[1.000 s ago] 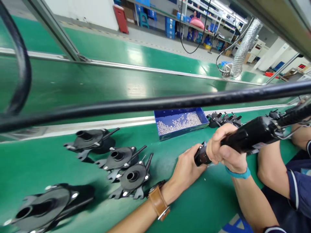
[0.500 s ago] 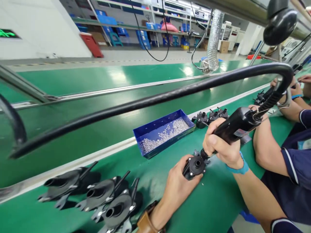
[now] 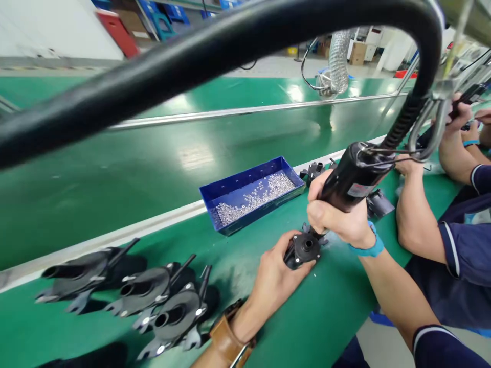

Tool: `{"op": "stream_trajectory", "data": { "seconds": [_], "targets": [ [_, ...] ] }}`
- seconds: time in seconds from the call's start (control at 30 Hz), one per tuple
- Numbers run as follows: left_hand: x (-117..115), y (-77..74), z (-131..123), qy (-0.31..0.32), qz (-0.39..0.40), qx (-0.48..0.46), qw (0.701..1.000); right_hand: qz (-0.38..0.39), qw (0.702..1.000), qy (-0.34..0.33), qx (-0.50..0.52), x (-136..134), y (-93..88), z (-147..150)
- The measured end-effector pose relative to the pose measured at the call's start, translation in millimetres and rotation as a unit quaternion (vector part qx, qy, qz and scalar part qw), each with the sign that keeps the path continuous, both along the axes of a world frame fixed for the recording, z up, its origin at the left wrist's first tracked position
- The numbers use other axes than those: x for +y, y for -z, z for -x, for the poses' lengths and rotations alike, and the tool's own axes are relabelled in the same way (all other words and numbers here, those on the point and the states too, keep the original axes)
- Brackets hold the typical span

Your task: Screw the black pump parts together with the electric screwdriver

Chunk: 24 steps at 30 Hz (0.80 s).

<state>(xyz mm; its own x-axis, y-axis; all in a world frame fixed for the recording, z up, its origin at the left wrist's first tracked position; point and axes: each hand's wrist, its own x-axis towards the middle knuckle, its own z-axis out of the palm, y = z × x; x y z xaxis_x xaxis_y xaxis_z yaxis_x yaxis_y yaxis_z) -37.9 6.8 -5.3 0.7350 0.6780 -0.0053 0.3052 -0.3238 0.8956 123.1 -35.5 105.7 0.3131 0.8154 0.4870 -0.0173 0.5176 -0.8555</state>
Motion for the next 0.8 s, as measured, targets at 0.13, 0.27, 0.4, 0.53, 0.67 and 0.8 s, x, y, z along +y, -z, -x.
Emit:
{"op": "stream_trajectory", "data": {
  "seconds": [0.13, 0.27, 0.4, 0.53, 0.67, 0.8],
  "targets": [
    [-0.8, 0.6, 0.2, 0.000, 0.005, 0.000, 1.000, 0.002, 0.999, 0.034, -0.001, -0.5, 6.1, 3.6],
    [-2.2, -0.4, -0.5, -0.003, 0.006, 0.001, 1.000, 0.008, 0.999, 0.053, 0.006, -4.5, 9.7, 2.7],
    [-3.6, -1.8, -1.5, -0.007, 0.018, -0.004, 1.000, 0.009, 0.999, 0.047, 0.005, -4.7, 11.1, 0.7],
    [-3.6, -1.2, -1.3, -0.006, 0.005, 0.000, 1.000, 0.001, 0.999, 0.034, 0.010, -3.9, 12.0, -0.4],
    [-3.2, 0.3, -0.4, 0.000, -0.020, 0.009, 1.000, 0.009, 1.000, 0.027, 0.001, -4.4, 10.7, -1.4],
    [-2.6, 1.2, -0.8, -0.002, -0.023, 0.004, 1.000, -0.002, 1.000, 0.016, 0.009, -5.2, 10.4, -1.3]
  ]
}}
